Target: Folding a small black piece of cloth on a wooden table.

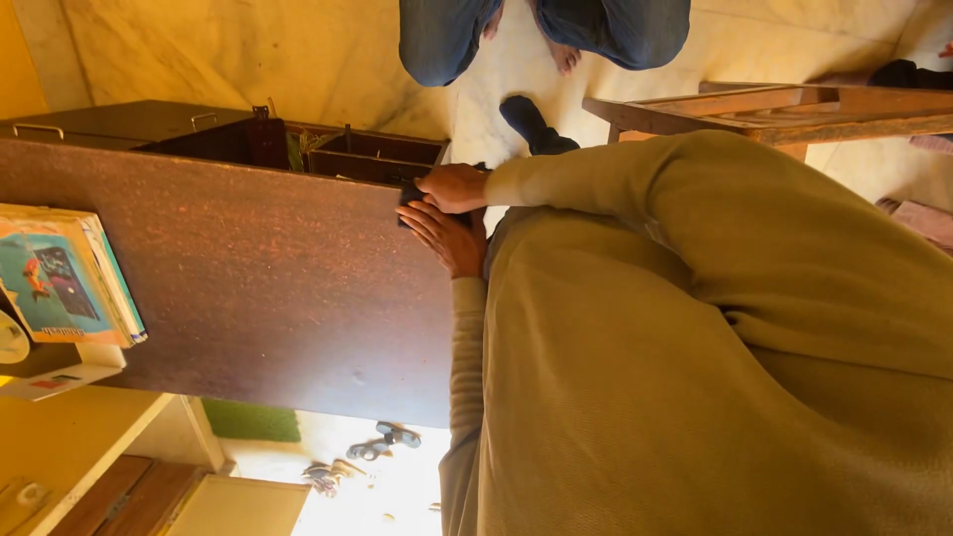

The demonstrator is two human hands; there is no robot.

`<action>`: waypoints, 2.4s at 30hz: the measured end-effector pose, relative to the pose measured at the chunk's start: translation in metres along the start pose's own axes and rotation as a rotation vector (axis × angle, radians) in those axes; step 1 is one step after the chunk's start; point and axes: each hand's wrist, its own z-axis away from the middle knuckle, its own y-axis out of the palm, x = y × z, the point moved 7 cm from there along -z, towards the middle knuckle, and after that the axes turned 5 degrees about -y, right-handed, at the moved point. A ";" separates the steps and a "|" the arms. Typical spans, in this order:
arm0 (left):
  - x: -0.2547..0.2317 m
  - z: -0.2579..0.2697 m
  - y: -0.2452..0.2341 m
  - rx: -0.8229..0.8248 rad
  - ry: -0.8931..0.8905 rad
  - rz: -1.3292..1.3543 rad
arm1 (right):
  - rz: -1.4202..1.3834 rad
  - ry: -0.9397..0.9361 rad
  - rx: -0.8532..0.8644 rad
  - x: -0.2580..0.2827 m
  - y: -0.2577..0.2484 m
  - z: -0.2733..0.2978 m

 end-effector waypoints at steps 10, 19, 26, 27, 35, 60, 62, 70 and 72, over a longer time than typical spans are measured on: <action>0.023 -0.030 -0.005 -0.001 -0.034 -0.026 | 0.010 -0.008 -0.036 -0.004 0.022 -0.037; 0.003 0.006 0.003 0.099 0.030 0.043 | -0.020 0.078 0.021 -0.001 0.012 0.005; 0.022 -0.022 -0.008 0.045 0.006 0.018 | -0.036 0.017 -0.101 0.005 0.012 -0.024; 0.018 -0.014 -0.009 0.014 0.030 -0.049 | -0.022 0.032 -0.088 0.011 0.011 -0.015; 0.006 -0.004 -0.005 0.094 -0.022 0.023 | 0.048 0.024 0.028 -0.004 0.017 -0.007; 0.015 0.001 0.010 -0.038 -0.017 -0.112 | -0.053 -0.068 -0.117 -0.001 0.005 0.003; 0.005 0.012 0.010 -0.015 -0.090 -0.176 | -0.069 -0.127 -0.080 -0.013 0.007 0.013; 0.018 -0.053 -0.011 -0.003 -0.145 -0.046 | -0.052 -0.308 -0.179 -0.003 0.000 -0.039; 0.024 -0.048 -0.011 0.007 -0.181 -0.071 | 0.007 -0.345 -0.215 -0.001 0.002 -0.036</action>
